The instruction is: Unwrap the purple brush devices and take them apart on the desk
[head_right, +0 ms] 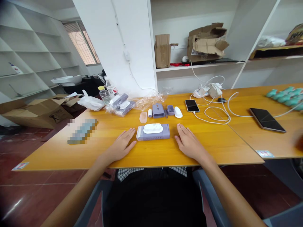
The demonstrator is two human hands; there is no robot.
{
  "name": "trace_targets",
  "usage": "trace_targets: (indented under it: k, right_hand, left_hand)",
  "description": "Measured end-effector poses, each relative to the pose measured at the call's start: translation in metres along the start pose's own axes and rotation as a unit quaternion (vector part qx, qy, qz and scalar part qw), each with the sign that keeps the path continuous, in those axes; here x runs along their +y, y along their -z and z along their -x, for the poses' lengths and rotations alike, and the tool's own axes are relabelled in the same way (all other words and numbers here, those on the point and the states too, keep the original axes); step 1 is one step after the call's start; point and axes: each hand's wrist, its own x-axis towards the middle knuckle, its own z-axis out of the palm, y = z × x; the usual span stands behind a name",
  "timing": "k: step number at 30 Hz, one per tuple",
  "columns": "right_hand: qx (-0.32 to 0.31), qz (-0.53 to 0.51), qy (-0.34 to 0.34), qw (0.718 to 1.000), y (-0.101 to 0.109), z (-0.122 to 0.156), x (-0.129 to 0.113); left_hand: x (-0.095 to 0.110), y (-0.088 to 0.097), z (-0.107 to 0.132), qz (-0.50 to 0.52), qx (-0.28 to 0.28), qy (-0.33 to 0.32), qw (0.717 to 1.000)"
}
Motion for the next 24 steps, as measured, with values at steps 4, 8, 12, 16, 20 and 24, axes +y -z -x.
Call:
trace_targets:
  k: [4, 8, 12, 16, 20, 24]
  right_hand:
    - [0.022, -0.047, -0.004, 0.999, 0.000, 0.001, 0.008]
    - [0.041, -0.078, 0.010, 0.996, 0.000, 0.001, 0.011]
    - [0.048, -0.096, 0.002, 0.994, 0.000, 0.001, 0.011]
    - [-0.001, -0.112, 0.023, 0.993, 0.005, -0.005, 0.010]
    - [-0.086, -0.139, 0.100, 0.982, 0.010, -0.038, 0.012]
    - [-0.117, -0.136, 0.166, 0.970, 0.008, -0.086, 0.014]
  left_hand:
    - [0.004, 0.006, 0.004, -0.010, -0.011, -0.009, 1.000]
    - [0.011, 0.011, 0.005, -0.024, -0.009, 0.014, 1.000]
    - [0.018, 0.013, 0.007, -0.019, -0.017, 0.024, 0.999]
    - [0.016, 0.015, 0.001, -0.005, -0.018, 0.009, 1.000]
    - [0.011, 0.016, -0.025, 0.023, -0.053, -0.045, 0.997]
    - [0.002, 0.018, -0.064, 0.031, -0.074, -0.103, 0.991]
